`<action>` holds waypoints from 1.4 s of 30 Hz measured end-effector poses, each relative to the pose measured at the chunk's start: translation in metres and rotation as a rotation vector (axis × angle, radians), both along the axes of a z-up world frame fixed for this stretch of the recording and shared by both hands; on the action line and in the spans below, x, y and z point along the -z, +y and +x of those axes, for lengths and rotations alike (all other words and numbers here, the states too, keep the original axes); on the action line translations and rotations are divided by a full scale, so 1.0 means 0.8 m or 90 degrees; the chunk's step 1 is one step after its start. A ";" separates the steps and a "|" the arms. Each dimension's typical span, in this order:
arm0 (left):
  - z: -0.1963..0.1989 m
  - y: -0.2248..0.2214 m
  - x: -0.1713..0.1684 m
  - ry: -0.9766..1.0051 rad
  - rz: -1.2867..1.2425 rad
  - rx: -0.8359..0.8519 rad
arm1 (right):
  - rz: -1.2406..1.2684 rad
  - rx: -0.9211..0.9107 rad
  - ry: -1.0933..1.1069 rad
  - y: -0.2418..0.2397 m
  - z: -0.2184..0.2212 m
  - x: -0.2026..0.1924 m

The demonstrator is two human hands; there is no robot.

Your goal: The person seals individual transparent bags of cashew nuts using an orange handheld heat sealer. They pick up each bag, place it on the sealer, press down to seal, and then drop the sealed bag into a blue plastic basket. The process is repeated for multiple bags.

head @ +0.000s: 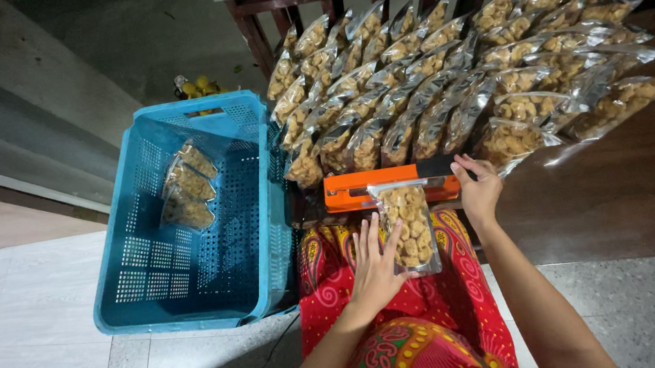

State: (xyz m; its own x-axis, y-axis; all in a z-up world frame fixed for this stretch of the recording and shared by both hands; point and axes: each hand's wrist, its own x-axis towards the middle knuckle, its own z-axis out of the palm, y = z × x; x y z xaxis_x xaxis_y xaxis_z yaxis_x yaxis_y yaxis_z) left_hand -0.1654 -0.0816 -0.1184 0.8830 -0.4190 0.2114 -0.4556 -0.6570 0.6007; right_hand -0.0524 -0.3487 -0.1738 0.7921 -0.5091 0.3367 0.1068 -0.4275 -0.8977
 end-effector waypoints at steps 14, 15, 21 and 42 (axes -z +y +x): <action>-0.005 -0.002 0.007 0.043 -0.042 -0.010 | 0.267 -0.112 0.042 -0.037 0.028 0.045; -0.004 -0.003 0.005 0.039 -0.047 -0.007 | 0.263 -0.126 0.040 -0.042 0.031 0.046; -0.007 -0.002 0.013 0.255 -0.245 0.009 | 0.360 -0.194 0.104 -0.057 0.034 0.047; 0.009 -0.007 0.055 0.426 -0.528 0.045 | 0.281 -0.107 0.160 -0.045 0.041 0.023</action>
State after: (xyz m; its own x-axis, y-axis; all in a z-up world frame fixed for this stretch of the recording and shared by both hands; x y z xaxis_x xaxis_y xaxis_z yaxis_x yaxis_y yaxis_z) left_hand -0.1579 -0.0874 -0.1621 0.9044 -0.4218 -0.0642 0.1108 0.0870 0.9900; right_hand -0.0193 -0.3848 -0.1918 0.9035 -0.4187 -0.0919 -0.1007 0.0011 -0.9949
